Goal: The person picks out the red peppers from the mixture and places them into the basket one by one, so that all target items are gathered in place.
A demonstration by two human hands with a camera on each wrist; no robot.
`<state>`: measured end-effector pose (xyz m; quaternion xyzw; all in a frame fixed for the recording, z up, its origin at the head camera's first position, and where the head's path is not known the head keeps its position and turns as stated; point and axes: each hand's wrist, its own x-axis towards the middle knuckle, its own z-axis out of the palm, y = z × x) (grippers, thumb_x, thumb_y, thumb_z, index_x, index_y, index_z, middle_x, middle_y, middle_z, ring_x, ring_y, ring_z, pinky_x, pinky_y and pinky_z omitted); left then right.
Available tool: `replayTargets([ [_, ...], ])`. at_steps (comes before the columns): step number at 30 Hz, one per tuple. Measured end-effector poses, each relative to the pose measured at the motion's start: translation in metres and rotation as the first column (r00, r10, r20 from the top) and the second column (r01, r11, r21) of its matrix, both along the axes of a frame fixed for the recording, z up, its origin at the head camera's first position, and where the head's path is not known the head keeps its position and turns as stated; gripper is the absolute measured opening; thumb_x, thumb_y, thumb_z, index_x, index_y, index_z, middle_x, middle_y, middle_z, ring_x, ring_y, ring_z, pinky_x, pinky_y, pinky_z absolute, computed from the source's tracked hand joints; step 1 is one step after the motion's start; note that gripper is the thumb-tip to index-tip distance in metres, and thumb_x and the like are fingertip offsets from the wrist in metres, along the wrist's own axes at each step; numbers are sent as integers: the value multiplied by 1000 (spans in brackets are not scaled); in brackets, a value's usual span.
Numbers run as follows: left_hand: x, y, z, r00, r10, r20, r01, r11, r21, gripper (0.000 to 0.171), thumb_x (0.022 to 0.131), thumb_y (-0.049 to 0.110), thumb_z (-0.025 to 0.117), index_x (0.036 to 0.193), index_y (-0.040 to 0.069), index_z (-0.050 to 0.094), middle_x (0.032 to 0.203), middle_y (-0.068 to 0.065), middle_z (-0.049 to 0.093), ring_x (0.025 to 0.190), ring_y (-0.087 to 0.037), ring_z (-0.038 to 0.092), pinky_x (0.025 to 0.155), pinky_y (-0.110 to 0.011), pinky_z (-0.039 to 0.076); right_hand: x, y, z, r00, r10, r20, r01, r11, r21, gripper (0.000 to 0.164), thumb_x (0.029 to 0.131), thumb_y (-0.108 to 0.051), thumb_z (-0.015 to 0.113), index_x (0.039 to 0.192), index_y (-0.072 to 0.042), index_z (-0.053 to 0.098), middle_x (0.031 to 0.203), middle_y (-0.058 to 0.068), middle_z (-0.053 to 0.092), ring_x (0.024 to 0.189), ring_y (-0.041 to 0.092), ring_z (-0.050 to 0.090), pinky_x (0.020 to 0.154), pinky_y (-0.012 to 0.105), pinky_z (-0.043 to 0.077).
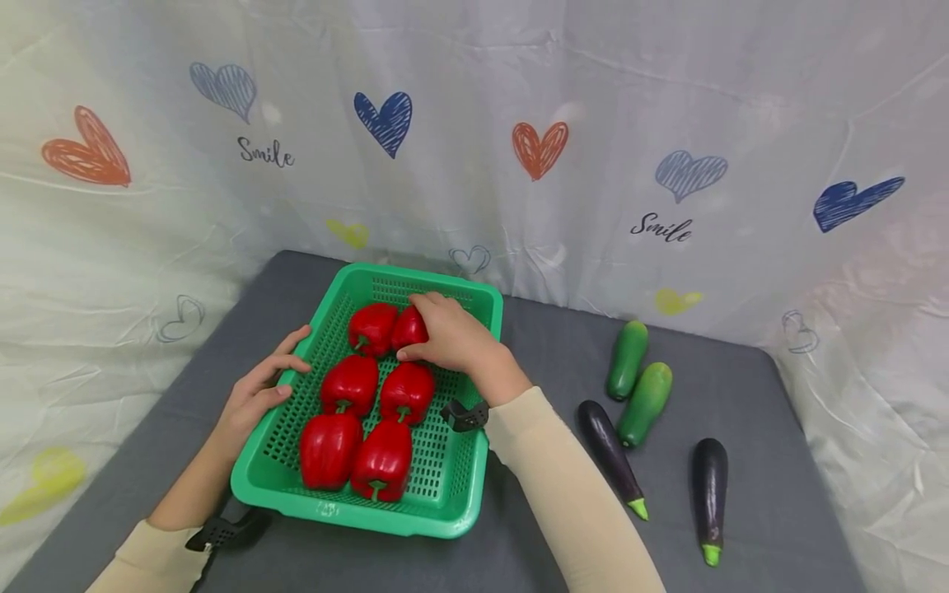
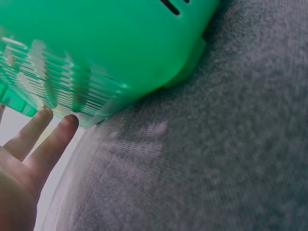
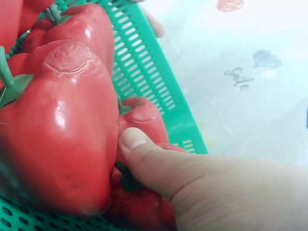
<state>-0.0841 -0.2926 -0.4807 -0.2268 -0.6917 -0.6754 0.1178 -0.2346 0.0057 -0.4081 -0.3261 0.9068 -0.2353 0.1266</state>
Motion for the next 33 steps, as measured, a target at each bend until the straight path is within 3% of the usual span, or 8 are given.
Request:
replayTargets([
  [13,1,0,0,1000,-3,-29,4,1000,20,30,101,-15,42,123,-11,63,175,-15,36,162,-23,29,119,-28,29,0,-3,-1,1000,17,-3,-16,998,56,88,97,-47,82,167,-9,44,165,10,47,147,31,50,117,46,46],
  [33,-1,-1,-1,1000,1,-23,0,1000,18,29,102,-14,42,123,-12,62,175,-15,36,162,-23,30,118,-30,29,-1,-1,-1,999,33,-21,-34,999,-10,77,101,-46,78,162,-8,51,162,11,51,148,29,50,120,46,43],
])
